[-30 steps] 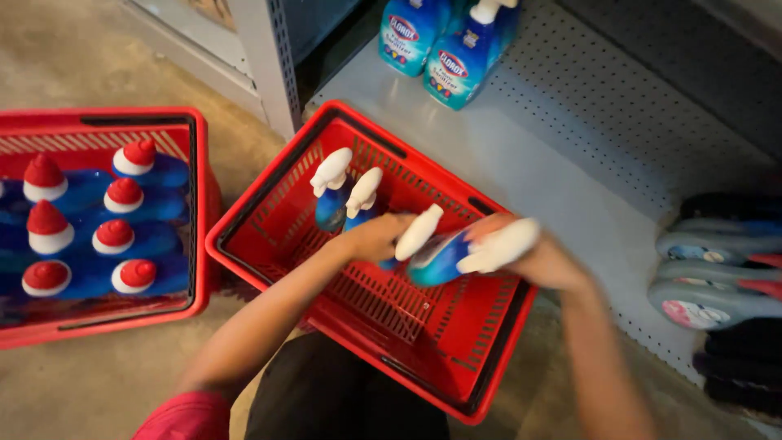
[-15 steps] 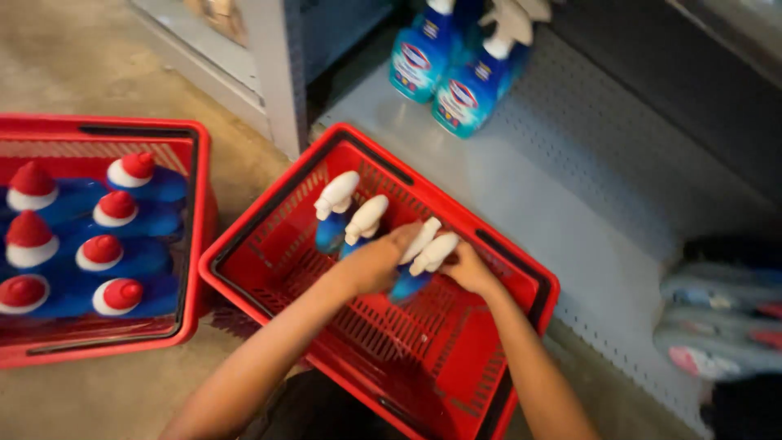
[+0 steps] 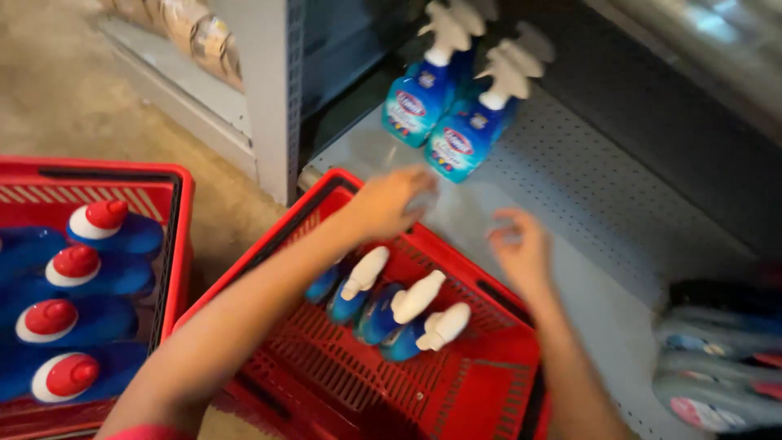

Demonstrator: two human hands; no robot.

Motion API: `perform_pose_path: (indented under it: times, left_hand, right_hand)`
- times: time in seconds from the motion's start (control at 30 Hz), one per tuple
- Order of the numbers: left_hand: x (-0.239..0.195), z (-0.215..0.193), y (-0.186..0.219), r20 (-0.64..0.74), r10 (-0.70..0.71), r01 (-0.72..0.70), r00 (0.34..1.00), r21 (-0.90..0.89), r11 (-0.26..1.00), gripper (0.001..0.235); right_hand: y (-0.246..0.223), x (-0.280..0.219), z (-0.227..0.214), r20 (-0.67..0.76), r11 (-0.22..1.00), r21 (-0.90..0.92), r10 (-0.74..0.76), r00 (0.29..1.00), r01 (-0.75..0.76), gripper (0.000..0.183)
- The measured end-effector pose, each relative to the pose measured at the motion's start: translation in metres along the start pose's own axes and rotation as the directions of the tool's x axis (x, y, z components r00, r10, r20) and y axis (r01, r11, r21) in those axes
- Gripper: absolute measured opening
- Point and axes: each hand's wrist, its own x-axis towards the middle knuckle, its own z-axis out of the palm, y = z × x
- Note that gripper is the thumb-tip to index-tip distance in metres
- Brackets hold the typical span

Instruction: The recorder is picking various cleaning and laundry products from the lower shelves of a grocery store aisle and placing them into red shopping baskets.

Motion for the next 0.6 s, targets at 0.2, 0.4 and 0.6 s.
perform_pose_path:
  times: [0.2, 0.4, 0.6]
  left_hand:
    - [0.049, -0.048, -0.056, -0.265, 0.168, -0.132, 0.95, 0.148, 0.98, 0.031]
    - [0.108, -0.072, -0.105, -0.237, 0.344, -0.197, 0.908, 0.482, 0.854, 0.052]
    - [0.254, -0.035, -0.217, -0.009, 0.226, -0.198, 0.974, 0.451, 0.87, 0.047]
  right_hand:
    - [-0.021, 0.148, -0.018, -0.271, 0.844, -0.388, -0.489, 0.829, 0.37, 0.05]
    - [-0.013, 0.275, -0.014, -0.139, 0.762, -0.535, -0.506, 0.851, 0.366, 0.107]
    - [0.043, 0.314, -0.002, -0.109, 0.846, -0.377, -0.445, 0.889, 0.377, 0.076]
